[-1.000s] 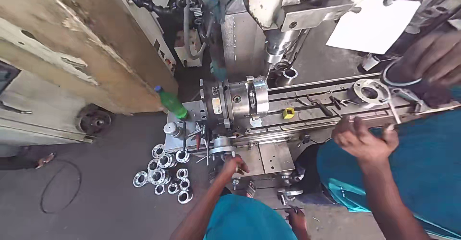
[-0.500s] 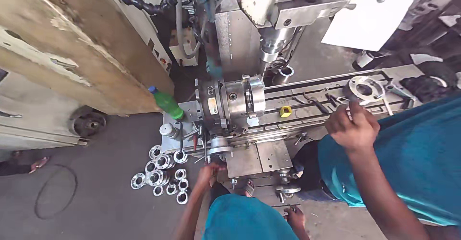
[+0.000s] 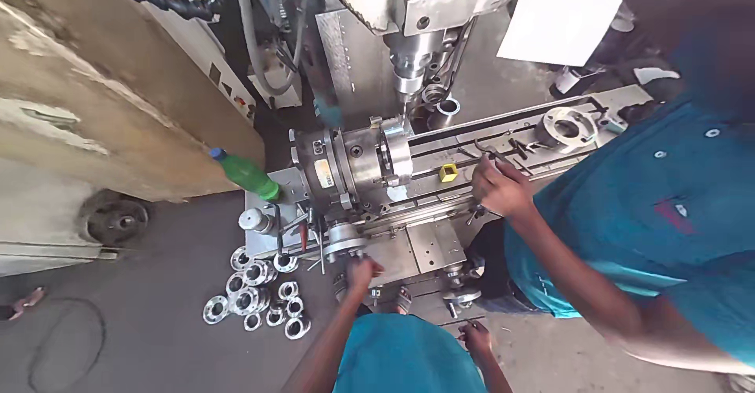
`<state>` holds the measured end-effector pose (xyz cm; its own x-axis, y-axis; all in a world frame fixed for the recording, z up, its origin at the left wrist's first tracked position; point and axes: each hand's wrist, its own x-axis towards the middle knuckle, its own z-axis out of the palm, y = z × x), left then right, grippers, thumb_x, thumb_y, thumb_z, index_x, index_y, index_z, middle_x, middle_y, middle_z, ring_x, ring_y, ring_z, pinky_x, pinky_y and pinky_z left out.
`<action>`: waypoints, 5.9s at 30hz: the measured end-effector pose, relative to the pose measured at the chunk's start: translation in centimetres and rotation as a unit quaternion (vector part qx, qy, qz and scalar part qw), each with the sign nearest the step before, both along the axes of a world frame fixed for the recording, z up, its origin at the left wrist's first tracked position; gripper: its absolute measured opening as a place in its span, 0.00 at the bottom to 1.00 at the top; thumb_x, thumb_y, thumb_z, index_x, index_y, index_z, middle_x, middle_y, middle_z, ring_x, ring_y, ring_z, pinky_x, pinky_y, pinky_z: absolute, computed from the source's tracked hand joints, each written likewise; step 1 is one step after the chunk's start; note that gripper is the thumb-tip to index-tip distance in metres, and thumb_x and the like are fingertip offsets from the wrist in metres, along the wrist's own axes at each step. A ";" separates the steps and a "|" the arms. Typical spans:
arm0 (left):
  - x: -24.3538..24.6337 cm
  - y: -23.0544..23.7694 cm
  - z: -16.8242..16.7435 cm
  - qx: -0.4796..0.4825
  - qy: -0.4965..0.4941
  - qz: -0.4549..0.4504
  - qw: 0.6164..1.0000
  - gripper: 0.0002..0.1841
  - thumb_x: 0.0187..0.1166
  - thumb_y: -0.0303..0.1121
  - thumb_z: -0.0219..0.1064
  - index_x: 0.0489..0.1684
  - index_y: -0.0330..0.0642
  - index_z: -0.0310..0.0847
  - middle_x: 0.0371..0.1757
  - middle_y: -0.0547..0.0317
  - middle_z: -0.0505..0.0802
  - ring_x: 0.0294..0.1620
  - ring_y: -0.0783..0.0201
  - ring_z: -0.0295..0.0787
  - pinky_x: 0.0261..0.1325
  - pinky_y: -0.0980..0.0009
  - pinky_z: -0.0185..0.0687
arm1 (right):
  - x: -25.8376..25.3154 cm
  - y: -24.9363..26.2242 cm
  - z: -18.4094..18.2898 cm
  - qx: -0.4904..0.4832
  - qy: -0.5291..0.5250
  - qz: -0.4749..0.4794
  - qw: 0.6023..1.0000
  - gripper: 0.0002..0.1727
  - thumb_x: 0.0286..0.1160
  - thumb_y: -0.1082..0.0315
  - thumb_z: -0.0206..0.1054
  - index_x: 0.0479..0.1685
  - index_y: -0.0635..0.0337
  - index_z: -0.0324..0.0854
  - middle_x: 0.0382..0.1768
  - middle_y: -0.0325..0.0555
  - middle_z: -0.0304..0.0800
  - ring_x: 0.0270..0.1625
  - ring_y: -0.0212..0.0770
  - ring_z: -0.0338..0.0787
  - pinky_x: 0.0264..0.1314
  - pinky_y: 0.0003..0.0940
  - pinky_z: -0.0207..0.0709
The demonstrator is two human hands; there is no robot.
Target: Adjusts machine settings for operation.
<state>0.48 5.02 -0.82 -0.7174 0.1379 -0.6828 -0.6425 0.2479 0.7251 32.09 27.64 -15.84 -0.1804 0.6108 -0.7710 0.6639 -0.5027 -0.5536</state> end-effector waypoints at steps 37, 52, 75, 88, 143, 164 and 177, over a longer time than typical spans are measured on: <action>-0.2 0.2 -0.3 0.031 -0.016 0.016 0.999 0.14 0.88 0.29 0.53 0.51 0.24 0.80 0.34 0.44 0.95 0.33 0.55 0.94 0.41 0.59 0.91 | -0.8 0.9 -0.8 -0.063 0.000 0.068 0.996 0.14 0.86 0.72 0.59 0.62 0.68 0.81 0.30 0.48 0.91 0.14 0.29 0.69 0.14 0.26 0.60; 0.0 -2.9 6.3 0.170 -0.043 0.099 0.979 0.08 0.85 0.25 0.52 0.42 0.29 0.76 0.22 0.54 0.88 0.22 0.61 0.88 0.32 0.64 0.90 | -2.1 1.4 1.0 -0.045 -0.010 0.089 0.995 0.13 0.87 0.71 0.59 0.61 0.69 0.80 0.28 0.47 0.91 0.13 0.28 0.68 0.13 0.24 0.58; 0.0 0.8 0.0 0.083 -0.055 0.091 0.991 0.17 0.91 0.35 0.56 0.49 0.25 0.80 0.27 0.47 0.90 0.28 0.54 0.92 0.41 0.55 0.92 | -0.9 0.5 0.5 -0.078 0.028 0.049 0.995 0.16 0.92 0.63 0.52 0.43 0.63 0.82 0.25 0.42 0.87 0.13 0.27 0.65 0.13 0.23 0.56; -0.4 -4.3 -0.3 0.101 0.019 0.160 0.982 0.11 0.88 0.27 0.55 0.50 0.25 0.79 0.24 0.52 0.90 0.24 0.61 0.89 0.36 0.64 0.89 | -4.0 2.5 1.8 -0.041 -0.024 0.112 0.993 0.16 0.91 0.60 0.55 0.52 0.64 0.84 0.27 0.43 0.87 0.14 0.27 0.63 0.14 0.24 0.53; 0.3 0.9 3.2 0.182 0.027 0.378 0.907 0.38 0.76 0.28 0.74 0.85 0.41 0.55 0.65 0.35 0.85 0.58 0.41 0.90 0.49 0.42 0.91 | -2.7 1.5 2.5 -0.062 -0.074 0.113 0.989 0.16 0.90 0.58 0.58 0.46 0.61 0.84 0.27 0.43 0.90 0.11 0.28 0.63 0.12 0.25 0.53; -0.1 2.7 3.0 0.076 0.208 0.381 0.898 0.66 0.44 0.19 0.90 0.90 0.46 0.44 0.76 0.38 0.77 0.70 0.48 0.84 0.64 0.52 0.90 | -4.4 2.0 3.0 -0.063 -0.069 0.104 0.990 0.15 0.90 0.60 0.58 0.41 0.60 0.83 0.25 0.44 0.90 0.10 0.28 0.62 0.12 0.25 0.51; 0.0 2.8 2.8 0.019 0.276 0.356 0.892 0.66 0.37 0.19 0.93 0.87 0.40 0.48 0.74 0.36 0.76 0.65 0.51 0.87 0.55 0.56 0.96 | -6.7 2.4 3.3 -0.007 -0.057 0.155 0.986 0.15 0.89 0.60 0.57 0.42 0.61 0.84 0.28 0.44 0.91 0.12 0.30 0.65 0.13 0.28 0.57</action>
<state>0.43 7.85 2.00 -0.8581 -0.4719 -0.2026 -0.1690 -0.1131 0.9791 25.41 30.00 -12.50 -0.2685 0.5296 -0.8046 0.8442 -0.2729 -0.4614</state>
